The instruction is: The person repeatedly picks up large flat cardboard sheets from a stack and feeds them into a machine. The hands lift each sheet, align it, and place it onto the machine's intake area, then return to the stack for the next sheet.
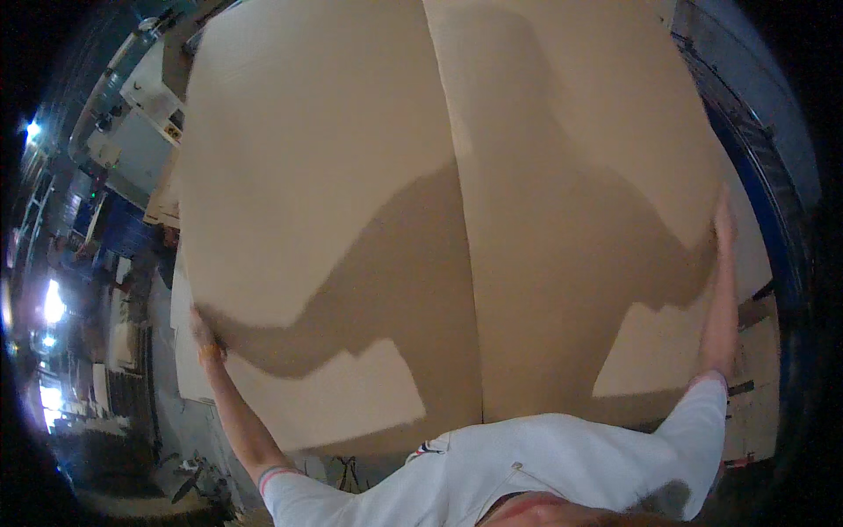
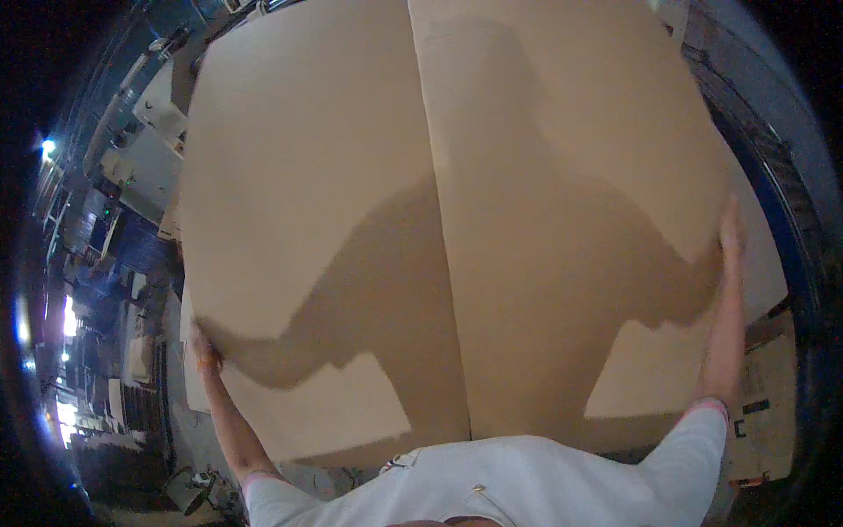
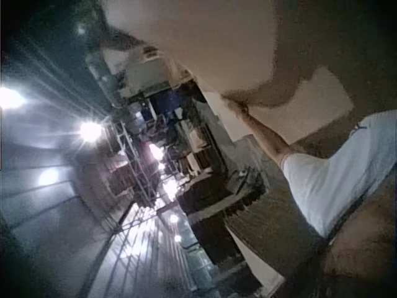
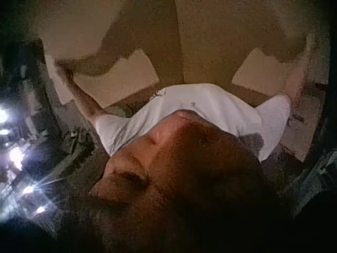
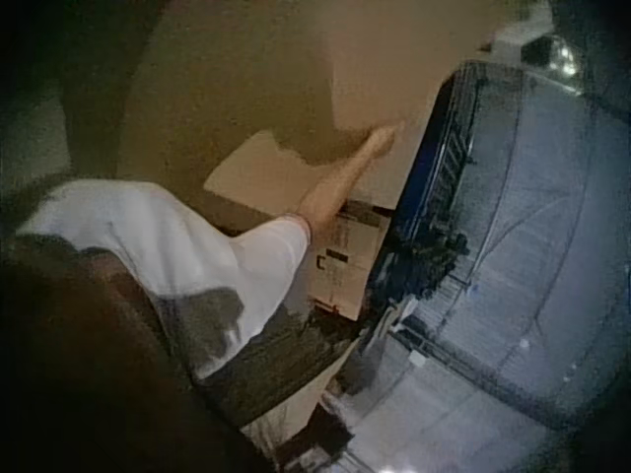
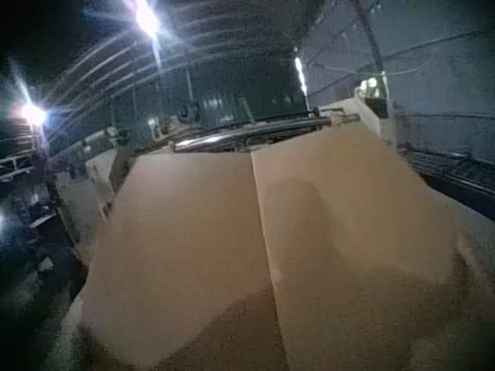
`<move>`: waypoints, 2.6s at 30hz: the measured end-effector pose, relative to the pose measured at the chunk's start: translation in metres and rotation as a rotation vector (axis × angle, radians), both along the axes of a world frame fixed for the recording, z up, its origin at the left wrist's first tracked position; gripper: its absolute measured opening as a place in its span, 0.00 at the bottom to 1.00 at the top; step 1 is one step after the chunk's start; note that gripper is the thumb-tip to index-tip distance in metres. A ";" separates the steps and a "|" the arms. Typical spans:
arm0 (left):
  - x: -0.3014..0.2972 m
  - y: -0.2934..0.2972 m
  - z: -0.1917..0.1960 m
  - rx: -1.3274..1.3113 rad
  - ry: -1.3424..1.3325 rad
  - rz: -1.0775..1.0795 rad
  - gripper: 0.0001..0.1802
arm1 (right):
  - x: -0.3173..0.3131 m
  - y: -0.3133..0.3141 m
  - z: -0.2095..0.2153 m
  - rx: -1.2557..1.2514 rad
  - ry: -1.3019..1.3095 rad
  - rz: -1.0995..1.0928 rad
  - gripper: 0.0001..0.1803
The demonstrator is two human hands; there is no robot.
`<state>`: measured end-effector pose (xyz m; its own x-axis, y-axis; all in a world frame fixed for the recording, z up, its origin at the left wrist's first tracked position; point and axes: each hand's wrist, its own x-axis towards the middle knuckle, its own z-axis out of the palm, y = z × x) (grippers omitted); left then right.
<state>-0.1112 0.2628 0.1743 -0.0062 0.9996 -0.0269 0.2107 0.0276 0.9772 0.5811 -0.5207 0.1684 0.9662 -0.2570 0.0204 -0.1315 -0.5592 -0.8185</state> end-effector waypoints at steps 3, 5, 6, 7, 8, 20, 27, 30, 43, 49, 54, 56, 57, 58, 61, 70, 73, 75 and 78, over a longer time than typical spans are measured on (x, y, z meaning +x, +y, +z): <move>0.038 0.062 -0.043 0.073 0.536 -0.280 0.28 | 0.029 0.075 -0.023 -0.585 -0.301 0.127 0.37; 0.006 0.060 -0.108 0.181 1.386 -0.469 0.31 | -0.045 0.207 -0.036 -0.739 0.087 0.439 0.35; 0.099 0.024 -0.148 0.344 1.813 -0.799 0.32 | -0.036 0.153 -0.124 -0.992 -0.065 0.327 0.35; 0.090 -0.033 -0.162 0.218 1.537 -0.578 0.33 | -0.106 0.221 -0.127 -0.826 0.221 0.363 0.34; 0.101 -0.080 -0.167 0.147 1.216 -0.403 0.35 | -0.126 0.208 -0.153 -0.965 -0.006 0.518 0.35; 0.064 -0.243 -0.176 0.654 0.960 -1.002 0.42 | -0.158 0.229 -0.159 -0.907 -0.227 0.509 0.34; 0.067 -0.321 -0.159 0.805 0.956 -1.327 0.54 | -0.141 0.193 -0.223 -0.996 -0.603 0.545 0.28; 0.053 -0.315 -0.165 0.826 1.060 -1.236 0.56 | -0.245 0.207 -0.201 -0.549 -0.630 0.797 0.28; 0.053 -0.302 -0.155 0.955 0.868 -1.271 0.51 | -0.355 0.082 -0.191 -0.645 -0.684 1.169 0.36; 0.059 -0.295 -0.156 1.140 0.822 -1.229 0.40 | -0.351 0.079 -0.181 -0.599 -0.876 1.147 0.35; 0.052 -0.307 -0.142 1.222 0.656 -1.143 0.31 | -0.346 0.071 -0.140 -0.572 -0.984 1.060 0.30; 0.051 -0.310 -0.143 1.302 0.628 -1.097 0.28 | -0.332 0.062 -0.121 -0.602 -1.026 1.000 0.25; 0.050 -0.313 -0.143 1.321 0.601 -1.056 0.27 | -0.325 0.059 -0.111 -0.616 -1.045 0.970 0.23; 0.051 -0.315 -0.141 1.347 0.580 -1.019 0.26 | -0.321 0.061 -0.097 -0.566 -1.012 0.932 0.20; 0.054 -0.320 -0.127 1.385 0.543 -0.940 0.24 | -0.318 0.069 -0.034 -0.468 -0.993 0.802 0.16; 0.047 -0.305 -0.174 1.100 0.738 -0.736 0.21 | -0.276 0.088 0.105 -0.510 -1.426 0.511 0.23; 0.072 -0.320 -0.178 1.147 0.624 -0.665 0.18 | -0.259 0.076 0.091 -0.616 -1.368 0.411 0.24; 0.096 -0.335 -0.178 1.172 0.544 -0.722 0.17 | -0.217 0.052 0.061 -0.554 -1.368 0.457 0.26; 0.137 -0.361 -0.166 1.139 0.496 -0.759 0.16 | -0.159 0.015 -0.012 -0.422 -1.161 0.371 0.26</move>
<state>0.0262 -0.0987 0.0079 0.7502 0.2443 0.6144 0.1367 -0.9665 0.2173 0.4220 -0.5061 0.1569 0.3404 0.2537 0.9054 0.7524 -0.6510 -0.1005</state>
